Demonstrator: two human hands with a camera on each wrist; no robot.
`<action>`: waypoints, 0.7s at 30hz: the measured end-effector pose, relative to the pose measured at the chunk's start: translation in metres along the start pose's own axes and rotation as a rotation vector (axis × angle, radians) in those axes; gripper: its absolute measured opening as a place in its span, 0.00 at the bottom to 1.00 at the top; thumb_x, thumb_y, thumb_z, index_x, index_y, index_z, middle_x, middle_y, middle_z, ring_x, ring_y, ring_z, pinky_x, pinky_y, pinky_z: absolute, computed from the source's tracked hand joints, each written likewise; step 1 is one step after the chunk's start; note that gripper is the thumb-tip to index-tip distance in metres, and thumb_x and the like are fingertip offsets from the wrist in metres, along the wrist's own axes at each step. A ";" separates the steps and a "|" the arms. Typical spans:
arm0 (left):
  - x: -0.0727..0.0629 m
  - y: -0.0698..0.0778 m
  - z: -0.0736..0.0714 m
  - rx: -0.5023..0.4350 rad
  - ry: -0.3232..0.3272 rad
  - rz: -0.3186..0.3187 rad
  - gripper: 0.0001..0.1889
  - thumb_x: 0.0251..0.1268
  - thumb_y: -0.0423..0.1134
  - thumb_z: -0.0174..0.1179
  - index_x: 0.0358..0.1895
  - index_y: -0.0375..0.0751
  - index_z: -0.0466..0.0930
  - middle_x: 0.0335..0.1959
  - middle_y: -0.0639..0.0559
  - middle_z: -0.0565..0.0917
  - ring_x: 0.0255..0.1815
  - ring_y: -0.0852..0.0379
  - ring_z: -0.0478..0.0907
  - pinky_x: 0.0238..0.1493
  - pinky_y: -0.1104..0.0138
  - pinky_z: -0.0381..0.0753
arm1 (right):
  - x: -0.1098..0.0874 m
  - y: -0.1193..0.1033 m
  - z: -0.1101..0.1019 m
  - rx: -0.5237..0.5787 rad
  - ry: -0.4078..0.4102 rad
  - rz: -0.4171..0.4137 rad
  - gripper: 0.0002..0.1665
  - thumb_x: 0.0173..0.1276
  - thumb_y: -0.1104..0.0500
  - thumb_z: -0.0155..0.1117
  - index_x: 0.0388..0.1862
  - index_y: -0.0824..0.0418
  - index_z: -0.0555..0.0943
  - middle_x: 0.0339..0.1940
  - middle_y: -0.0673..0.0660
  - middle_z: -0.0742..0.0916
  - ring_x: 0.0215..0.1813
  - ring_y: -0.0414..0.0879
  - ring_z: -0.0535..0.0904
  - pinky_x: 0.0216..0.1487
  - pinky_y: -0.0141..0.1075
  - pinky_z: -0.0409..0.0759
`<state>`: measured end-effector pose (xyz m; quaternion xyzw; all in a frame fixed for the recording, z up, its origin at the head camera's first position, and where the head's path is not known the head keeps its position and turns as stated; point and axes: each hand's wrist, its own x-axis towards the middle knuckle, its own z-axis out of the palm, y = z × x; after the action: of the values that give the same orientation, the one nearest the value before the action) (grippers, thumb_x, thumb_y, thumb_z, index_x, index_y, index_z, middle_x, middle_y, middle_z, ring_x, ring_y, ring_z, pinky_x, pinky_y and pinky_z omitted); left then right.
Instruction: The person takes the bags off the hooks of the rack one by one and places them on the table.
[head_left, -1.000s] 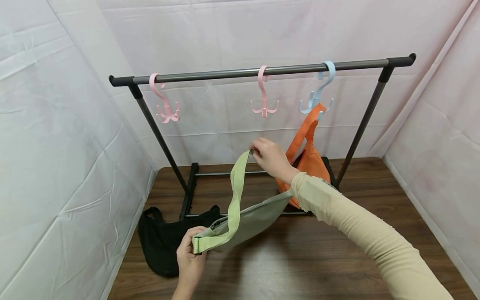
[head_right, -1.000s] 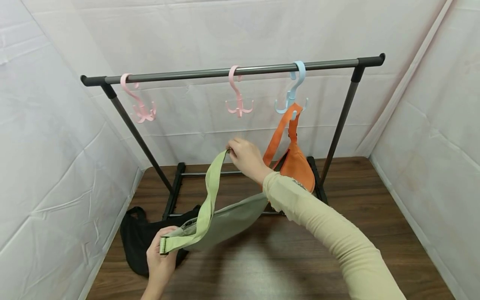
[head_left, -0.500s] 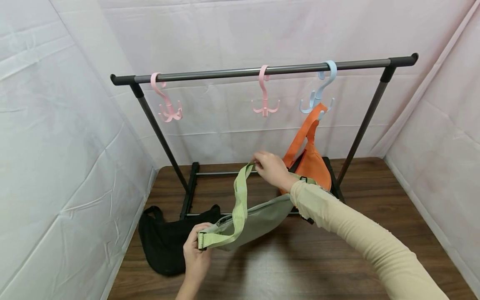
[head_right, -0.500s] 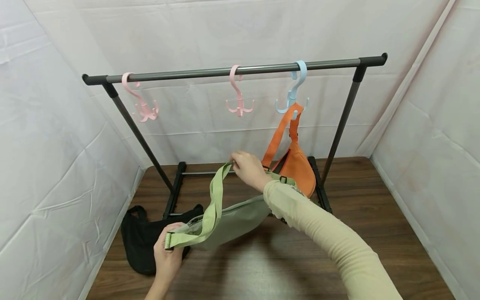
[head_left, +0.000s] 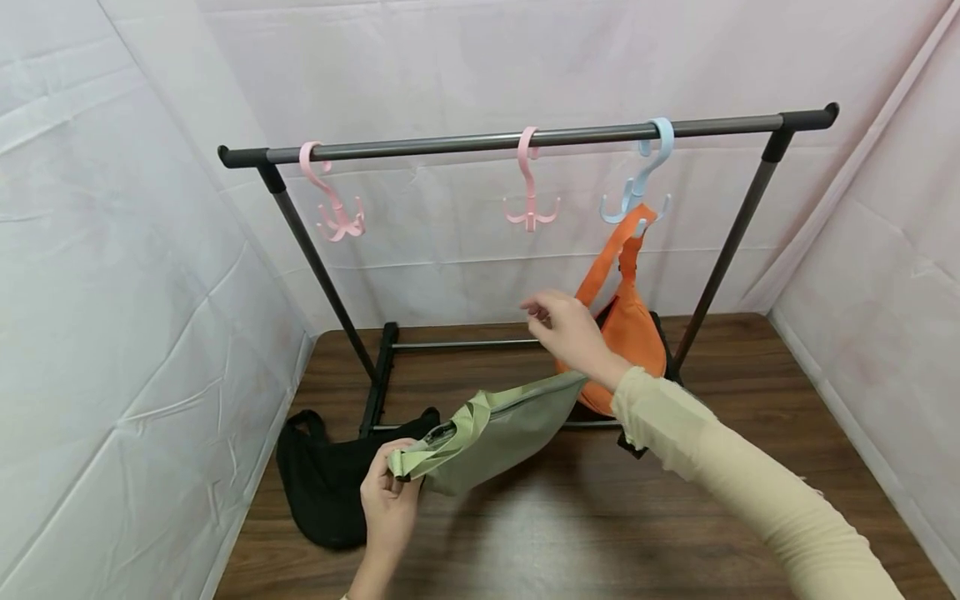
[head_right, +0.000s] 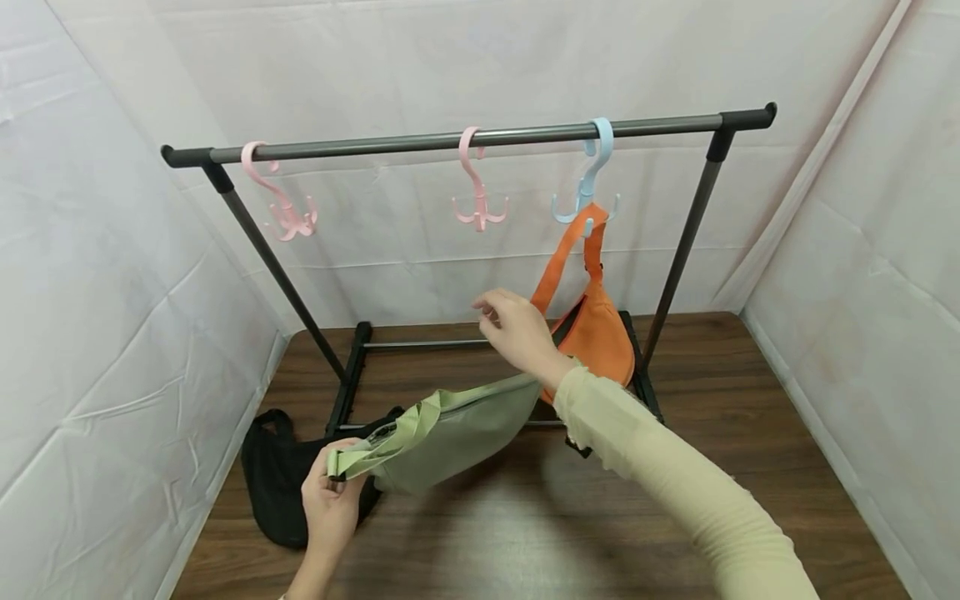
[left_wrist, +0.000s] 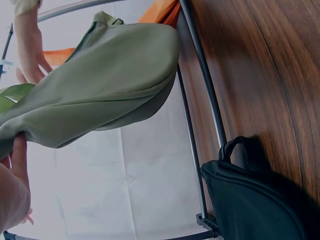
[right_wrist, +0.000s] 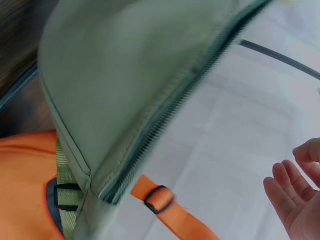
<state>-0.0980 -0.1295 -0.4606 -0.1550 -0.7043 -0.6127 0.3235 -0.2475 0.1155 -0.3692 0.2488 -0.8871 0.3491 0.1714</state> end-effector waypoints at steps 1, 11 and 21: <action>0.001 0.000 -0.001 -0.003 0.004 0.002 0.14 0.45 0.09 0.53 0.37 0.21 0.71 0.36 0.57 0.78 0.14 0.65 0.55 0.15 0.70 0.59 | -0.004 -0.001 -0.006 0.041 0.025 -0.001 0.11 0.63 0.66 0.56 0.43 0.63 0.80 0.36 0.56 0.82 0.36 0.44 0.78 0.39 0.36 0.78; 0.007 0.010 -0.019 -0.019 0.065 -0.065 0.09 0.51 0.15 0.56 0.37 0.19 0.69 0.41 0.59 0.77 0.42 0.66 0.77 0.40 0.77 0.76 | -0.063 0.012 -0.035 0.300 0.261 0.114 0.10 0.61 0.70 0.58 0.42 0.67 0.80 0.36 0.61 0.83 0.36 0.37 0.76 0.37 0.23 0.75; 0.014 0.026 -0.034 0.105 0.133 -0.007 0.08 0.50 0.15 0.56 0.35 0.18 0.71 0.40 0.58 0.78 0.40 0.66 0.76 0.40 0.78 0.75 | -0.119 0.044 0.006 0.649 0.362 0.326 0.10 0.58 0.77 0.57 0.40 0.76 0.75 0.32 0.54 0.82 0.32 0.36 0.78 0.33 0.27 0.79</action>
<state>-0.0830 -0.1596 -0.4306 -0.0946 -0.7129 -0.5850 0.3750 -0.1754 0.1773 -0.4534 0.0803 -0.7140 0.6718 0.1798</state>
